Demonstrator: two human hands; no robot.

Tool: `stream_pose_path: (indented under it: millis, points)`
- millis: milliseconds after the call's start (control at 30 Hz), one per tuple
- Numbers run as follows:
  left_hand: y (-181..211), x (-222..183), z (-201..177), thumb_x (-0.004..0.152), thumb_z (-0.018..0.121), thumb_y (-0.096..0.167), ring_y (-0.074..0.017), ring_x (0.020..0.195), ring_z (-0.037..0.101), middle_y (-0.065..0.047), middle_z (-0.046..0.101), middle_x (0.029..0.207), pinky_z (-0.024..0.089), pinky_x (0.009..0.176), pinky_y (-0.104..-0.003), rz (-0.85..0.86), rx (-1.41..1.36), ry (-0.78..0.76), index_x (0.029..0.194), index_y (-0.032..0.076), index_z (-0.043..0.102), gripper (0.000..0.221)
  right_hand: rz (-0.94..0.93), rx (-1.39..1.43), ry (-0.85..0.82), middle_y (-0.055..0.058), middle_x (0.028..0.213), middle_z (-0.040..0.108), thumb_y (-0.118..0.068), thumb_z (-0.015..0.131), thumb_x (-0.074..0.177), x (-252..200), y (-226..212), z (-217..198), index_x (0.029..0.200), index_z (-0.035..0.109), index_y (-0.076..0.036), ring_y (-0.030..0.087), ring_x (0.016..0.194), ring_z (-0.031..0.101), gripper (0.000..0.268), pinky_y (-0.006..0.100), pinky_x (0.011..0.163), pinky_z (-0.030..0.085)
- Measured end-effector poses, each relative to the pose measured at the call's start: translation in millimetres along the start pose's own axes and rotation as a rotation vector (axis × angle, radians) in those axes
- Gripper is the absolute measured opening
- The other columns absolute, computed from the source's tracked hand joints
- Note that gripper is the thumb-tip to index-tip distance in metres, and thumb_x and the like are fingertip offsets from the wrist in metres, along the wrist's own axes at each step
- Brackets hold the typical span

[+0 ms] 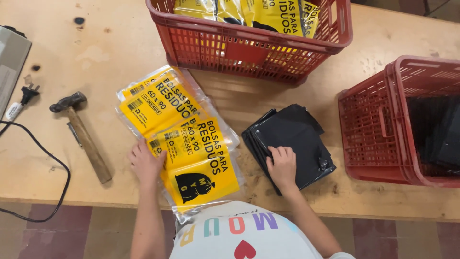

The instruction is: The person is folding black plastic bags and inserting them into yellow plastic packaging sleeves.

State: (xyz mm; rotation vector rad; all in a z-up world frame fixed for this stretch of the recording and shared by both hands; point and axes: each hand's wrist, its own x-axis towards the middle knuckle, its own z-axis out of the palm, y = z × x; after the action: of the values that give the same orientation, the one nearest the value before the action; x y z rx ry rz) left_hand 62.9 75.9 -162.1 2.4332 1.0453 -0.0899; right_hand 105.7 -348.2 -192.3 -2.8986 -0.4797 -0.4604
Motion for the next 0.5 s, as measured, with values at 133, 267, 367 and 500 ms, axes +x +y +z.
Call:
stream_pose_path:
  millis: [133, 267, 367, 500]
  points:
    - [-10, 27, 0, 0.08, 0.08, 0.043, -0.0399, 0.123, 0.051, -0.016, 0.06, 0.127, 0.049, 0.094, -0.058, 0.12, 0.159, -0.114, 0.133, 0.011, 0.058, 0.065, 0.008, -0.009, -0.013, -0.002, 0.085, 0.055, -0.023, 0.073, 0.08, -2, -4, -6, 0.112, 0.067, -0.02, 0.019, 0.095, 0.055, 0.032, 0.034, 0.079, 0.046]
    - [-24, 41, 14, 0.089, 0.066, 0.045, -0.0383, 0.112, 0.066, -0.016, 0.072, 0.116, 0.052, 0.09, -0.053, 0.187, 0.201, -0.301, 0.129, 0.013, 0.068, 0.051, 0.045, 0.055, -0.026, 0.002, 0.085, 0.058, -0.021, 0.071, 0.083, 1, -9, -8, 0.113, 0.064, -0.017, 0.022, 0.087, 0.06, 0.032, 0.034, 0.077, 0.05]
    - [-7, 68, 12, 0.094, 0.063, 0.035, -0.051, 0.116, 0.059, -0.029, 0.066, 0.122, 0.047, 0.094, -0.061, 0.271, -0.121, -0.253, 0.131, 0.006, 0.065, 0.047, 0.067, 0.056, -0.004, 0.003, 0.084, 0.061, -0.021, 0.068, 0.085, 3, -9, 1, 0.113, 0.062, -0.018, 0.022, 0.083, 0.064, 0.029, 0.034, 0.075, 0.053]
    - [-8, 116, 27, 0.099, 0.06, 0.033, -0.051, 0.112, 0.06, -0.03, 0.066, 0.118, 0.047, 0.092, -0.06, 0.278, -0.216, -0.093, 0.129, 0.002, 0.064, 0.043, 0.092, 0.112, -0.011, 0.005, 0.088, 0.067, -0.017, 0.064, 0.087, 8, -11, 3, 0.115, 0.063, -0.015, 0.024, 0.085, 0.068, 0.027, 0.034, 0.075, 0.055]
